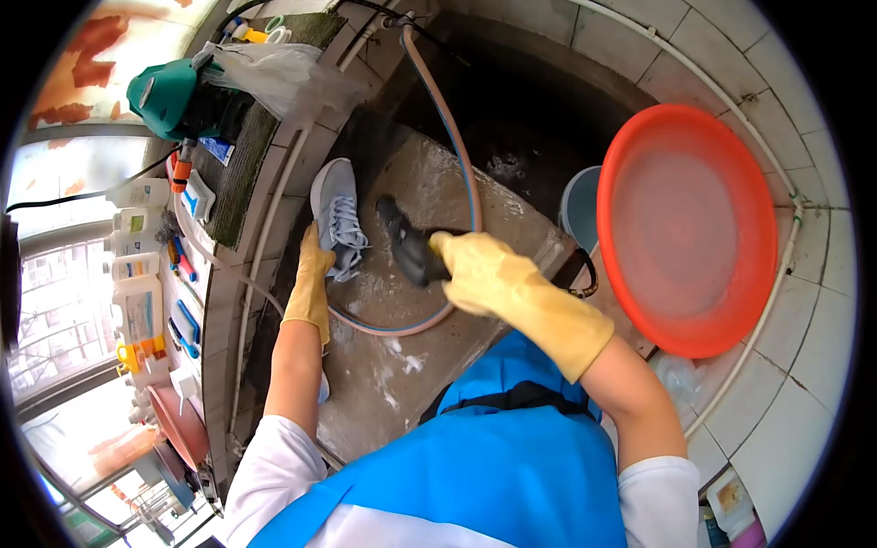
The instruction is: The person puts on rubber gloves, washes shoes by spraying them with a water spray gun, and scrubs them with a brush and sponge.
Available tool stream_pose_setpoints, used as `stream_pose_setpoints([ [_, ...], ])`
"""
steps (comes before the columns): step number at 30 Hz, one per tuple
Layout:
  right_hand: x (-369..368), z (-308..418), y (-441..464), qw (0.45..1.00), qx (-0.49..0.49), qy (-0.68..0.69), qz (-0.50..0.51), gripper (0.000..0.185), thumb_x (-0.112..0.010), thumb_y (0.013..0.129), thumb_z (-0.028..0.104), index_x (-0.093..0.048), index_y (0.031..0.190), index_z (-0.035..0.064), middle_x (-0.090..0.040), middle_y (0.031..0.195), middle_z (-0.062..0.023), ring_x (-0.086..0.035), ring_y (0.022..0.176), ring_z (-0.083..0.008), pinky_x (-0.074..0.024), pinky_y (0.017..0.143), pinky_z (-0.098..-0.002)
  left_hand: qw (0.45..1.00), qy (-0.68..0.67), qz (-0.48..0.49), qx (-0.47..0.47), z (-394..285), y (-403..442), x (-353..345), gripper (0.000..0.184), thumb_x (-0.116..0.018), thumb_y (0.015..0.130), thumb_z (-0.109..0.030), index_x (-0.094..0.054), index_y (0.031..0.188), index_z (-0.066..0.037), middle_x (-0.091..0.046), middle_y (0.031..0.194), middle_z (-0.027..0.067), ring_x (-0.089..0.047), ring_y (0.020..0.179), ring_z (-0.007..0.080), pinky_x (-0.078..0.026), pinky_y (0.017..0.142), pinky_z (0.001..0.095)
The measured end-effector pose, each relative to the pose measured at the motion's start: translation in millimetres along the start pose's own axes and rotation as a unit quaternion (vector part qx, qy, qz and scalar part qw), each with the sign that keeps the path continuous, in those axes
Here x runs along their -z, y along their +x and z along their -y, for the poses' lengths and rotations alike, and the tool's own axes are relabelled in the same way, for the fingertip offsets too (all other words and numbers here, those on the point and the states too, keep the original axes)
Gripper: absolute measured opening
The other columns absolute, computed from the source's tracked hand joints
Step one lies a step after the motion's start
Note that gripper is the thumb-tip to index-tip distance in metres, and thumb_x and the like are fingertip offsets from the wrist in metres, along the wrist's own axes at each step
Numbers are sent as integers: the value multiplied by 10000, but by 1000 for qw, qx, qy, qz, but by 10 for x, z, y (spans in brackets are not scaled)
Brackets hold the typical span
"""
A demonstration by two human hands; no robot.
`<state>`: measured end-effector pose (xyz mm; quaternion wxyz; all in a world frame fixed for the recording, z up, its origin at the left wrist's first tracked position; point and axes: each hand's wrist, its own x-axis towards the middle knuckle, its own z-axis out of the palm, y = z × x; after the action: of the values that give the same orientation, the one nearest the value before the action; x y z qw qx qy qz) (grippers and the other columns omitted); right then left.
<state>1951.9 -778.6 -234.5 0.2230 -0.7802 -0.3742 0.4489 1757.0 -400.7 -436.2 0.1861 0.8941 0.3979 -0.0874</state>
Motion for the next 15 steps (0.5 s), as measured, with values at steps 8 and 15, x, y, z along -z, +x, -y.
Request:
stream_pose_setpoints([
  [8,-106,-52,-246,998,38,-26,29,557,-671,808,120,-554,1350,69,-671,1175,-248,-619,1146,-428,-502,980,-491,981,-178,-58,-49,229,-167,-259,612,-590,750,37,-585,1361,9,-653,1269,288,-628,1216,404,-480,1056,402],
  [15,-181,-50,-289,997,67,-41,-7,612,-698,775,80,-539,1364,42,-677,1156,-248,-621,1143,-431,-500,984,-490,964,-148,-212,-68,-22,-351,-391,510,-626,804,22,-614,1312,-25,-640,1292,235,-575,1246,435,-433,1069,511],
])
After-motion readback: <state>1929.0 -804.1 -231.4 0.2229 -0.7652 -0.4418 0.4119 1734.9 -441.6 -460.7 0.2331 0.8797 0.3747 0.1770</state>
